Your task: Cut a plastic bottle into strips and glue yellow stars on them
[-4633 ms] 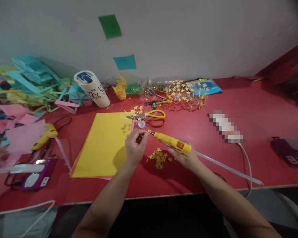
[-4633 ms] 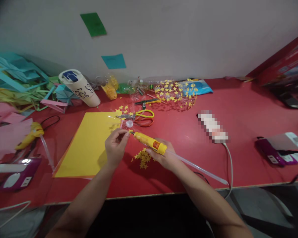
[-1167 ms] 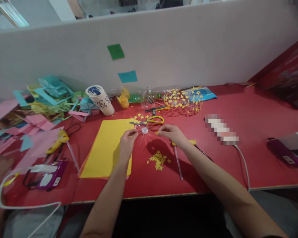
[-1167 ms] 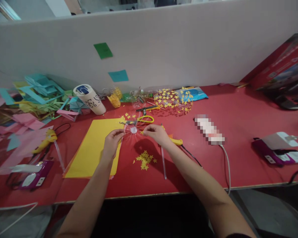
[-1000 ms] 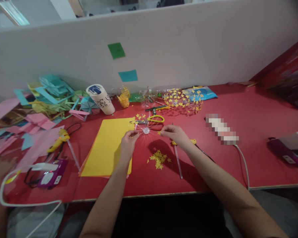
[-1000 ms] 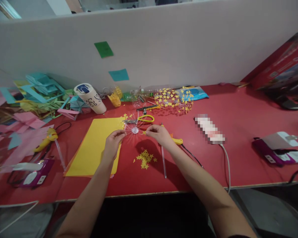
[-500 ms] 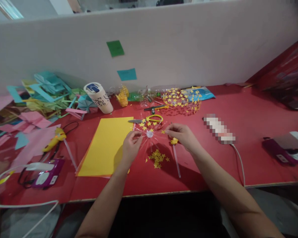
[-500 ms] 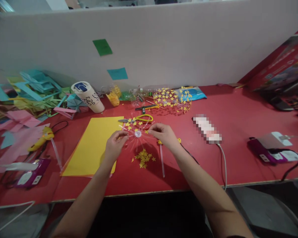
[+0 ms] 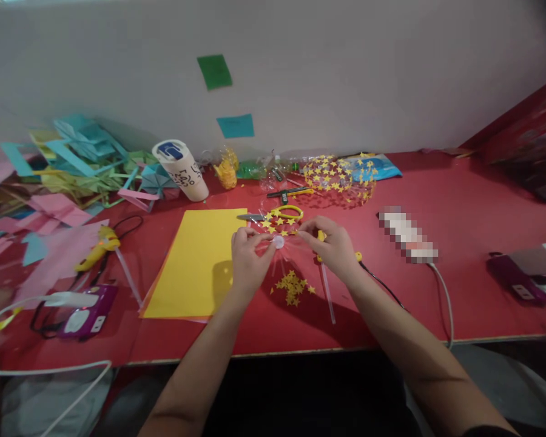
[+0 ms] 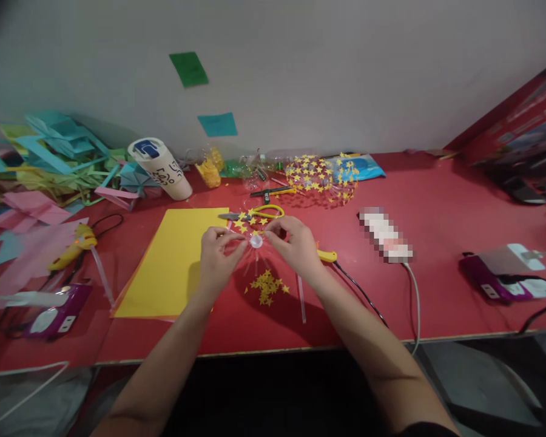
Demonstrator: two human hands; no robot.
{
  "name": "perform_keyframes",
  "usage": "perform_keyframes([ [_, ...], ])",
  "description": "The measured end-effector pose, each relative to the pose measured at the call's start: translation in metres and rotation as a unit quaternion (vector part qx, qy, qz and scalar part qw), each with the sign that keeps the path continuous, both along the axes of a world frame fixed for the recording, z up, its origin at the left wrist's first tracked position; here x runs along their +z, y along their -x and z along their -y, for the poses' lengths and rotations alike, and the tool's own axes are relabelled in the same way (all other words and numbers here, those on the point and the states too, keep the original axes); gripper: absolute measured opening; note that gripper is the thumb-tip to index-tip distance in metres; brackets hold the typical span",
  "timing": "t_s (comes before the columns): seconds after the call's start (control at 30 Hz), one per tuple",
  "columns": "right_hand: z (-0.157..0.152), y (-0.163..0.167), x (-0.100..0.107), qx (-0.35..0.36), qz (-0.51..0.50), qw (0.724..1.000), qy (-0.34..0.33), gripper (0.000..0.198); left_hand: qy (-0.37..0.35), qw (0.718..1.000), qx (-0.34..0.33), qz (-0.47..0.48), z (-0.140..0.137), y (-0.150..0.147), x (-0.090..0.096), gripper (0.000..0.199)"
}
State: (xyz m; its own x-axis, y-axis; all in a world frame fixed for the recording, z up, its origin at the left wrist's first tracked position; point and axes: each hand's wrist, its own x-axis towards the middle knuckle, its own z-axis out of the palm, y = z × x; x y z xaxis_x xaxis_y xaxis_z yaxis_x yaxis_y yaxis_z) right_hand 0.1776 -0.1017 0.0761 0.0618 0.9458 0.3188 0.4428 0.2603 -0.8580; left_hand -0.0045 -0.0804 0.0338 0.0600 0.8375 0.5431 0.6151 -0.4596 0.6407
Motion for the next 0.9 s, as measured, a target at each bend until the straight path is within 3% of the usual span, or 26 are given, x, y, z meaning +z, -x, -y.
perform_keyframes([
  [0.17, 0.005, 0.010, 0.002, 0.038, -0.003, 0.999, -0.012, 0.009, -0.009, 0.999, 0.017, 0.029, 0.001, -0.014, -0.011, 0.006],
  [0.4, 0.010, 0.012, -0.005, 0.082, 0.019, 0.996, 0.001, 0.011, -0.032, 0.998, -0.024, 0.055, 0.002, -0.014, -0.016, 0.004],
  [0.6, 0.014, 0.007, -0.012, 0.129, 0.033, 0.990, 0.040, 0.013, -0.094, 0.992, -0.068, 0.047, 0.004, -0.010, -0.020, 0.003],
  [0.8, 0.013, 0.005, -0.025, 0.127, 0.089, 0.988, -0.023, 0.017, -0.141, 0.985, -0.096, 0.021, 0.003, -0.009, -0.021, 0.010],
  [0.9, 0.013, 0.003, -0.032, 0.129, 0.149, 0.976, -0.088, 0.019, -0.151, 0.984, -0.096, 0.008, 0.004, -0.009, -0.023, 0.014],
])
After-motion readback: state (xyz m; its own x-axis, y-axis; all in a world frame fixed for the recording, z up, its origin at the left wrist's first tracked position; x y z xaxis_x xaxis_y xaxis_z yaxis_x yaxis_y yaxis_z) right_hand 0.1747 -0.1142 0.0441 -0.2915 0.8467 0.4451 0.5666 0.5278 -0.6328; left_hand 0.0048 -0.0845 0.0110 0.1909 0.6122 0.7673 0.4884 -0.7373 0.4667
